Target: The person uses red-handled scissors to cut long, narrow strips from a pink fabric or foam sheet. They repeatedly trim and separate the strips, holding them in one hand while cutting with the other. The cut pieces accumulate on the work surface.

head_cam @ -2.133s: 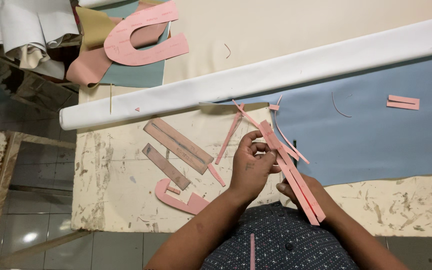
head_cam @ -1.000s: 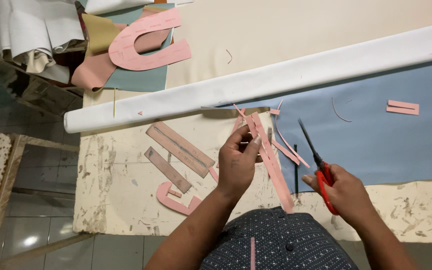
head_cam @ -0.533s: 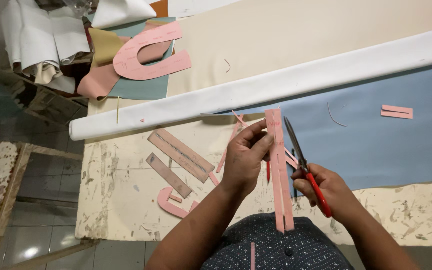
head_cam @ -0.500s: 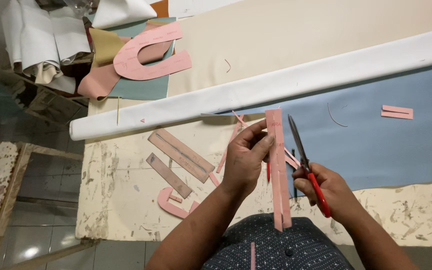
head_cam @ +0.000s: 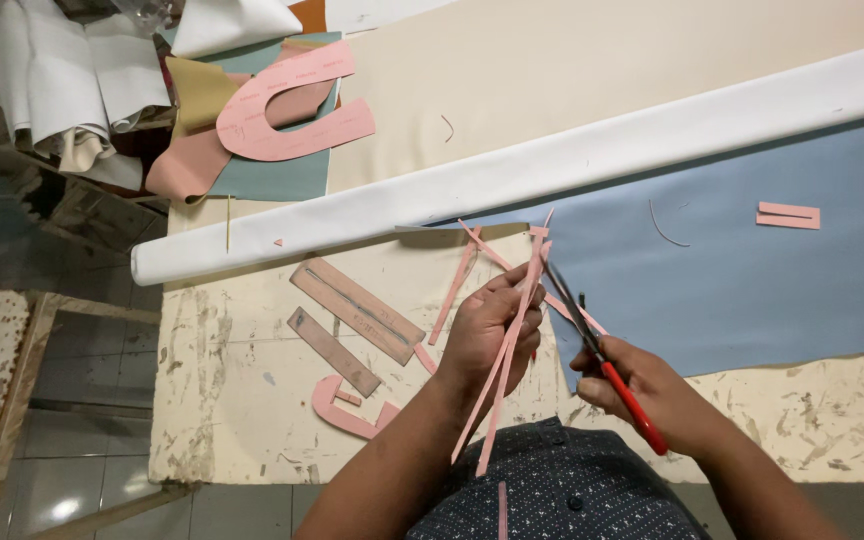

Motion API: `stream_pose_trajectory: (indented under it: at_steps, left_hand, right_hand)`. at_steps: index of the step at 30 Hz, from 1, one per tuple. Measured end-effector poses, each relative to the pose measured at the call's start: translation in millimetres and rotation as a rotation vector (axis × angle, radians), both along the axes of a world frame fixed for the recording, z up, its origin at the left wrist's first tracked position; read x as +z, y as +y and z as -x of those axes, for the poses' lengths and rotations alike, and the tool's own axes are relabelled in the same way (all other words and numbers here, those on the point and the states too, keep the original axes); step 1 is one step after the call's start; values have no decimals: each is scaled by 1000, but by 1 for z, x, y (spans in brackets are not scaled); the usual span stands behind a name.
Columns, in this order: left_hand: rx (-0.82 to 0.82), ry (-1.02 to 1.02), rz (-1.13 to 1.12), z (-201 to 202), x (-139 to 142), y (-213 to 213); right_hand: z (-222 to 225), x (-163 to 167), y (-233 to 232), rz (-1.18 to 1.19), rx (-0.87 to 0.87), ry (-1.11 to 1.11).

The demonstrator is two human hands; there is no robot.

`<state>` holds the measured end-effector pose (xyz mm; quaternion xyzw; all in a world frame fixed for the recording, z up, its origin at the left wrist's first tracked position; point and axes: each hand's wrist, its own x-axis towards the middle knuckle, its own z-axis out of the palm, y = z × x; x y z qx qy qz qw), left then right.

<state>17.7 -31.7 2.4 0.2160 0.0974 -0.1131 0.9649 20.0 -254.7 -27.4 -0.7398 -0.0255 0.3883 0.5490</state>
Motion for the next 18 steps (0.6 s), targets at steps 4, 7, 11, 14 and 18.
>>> stream_pose_trajectory:
  at_steps: [4,7,11,14,18]
  left_hand:
    - [-37,57,-2,3,-3,-2]
    - [-64,32,28,6,-1,0]
    - [-46,48,12,9,2,-1]
    - [-65,35,-9,10,2,-3]
    - [-81,-8,43,12,1,-5]
  right_hand:
    - [-6,13,-1,27,65,-50]
    - [-11,21,-4,149,66,-10]
    - [-8,28,-11,192,207,-83]
    - [-13,31,-16,208,190,-101]
    - [-9,36,-13,262,170,-4]
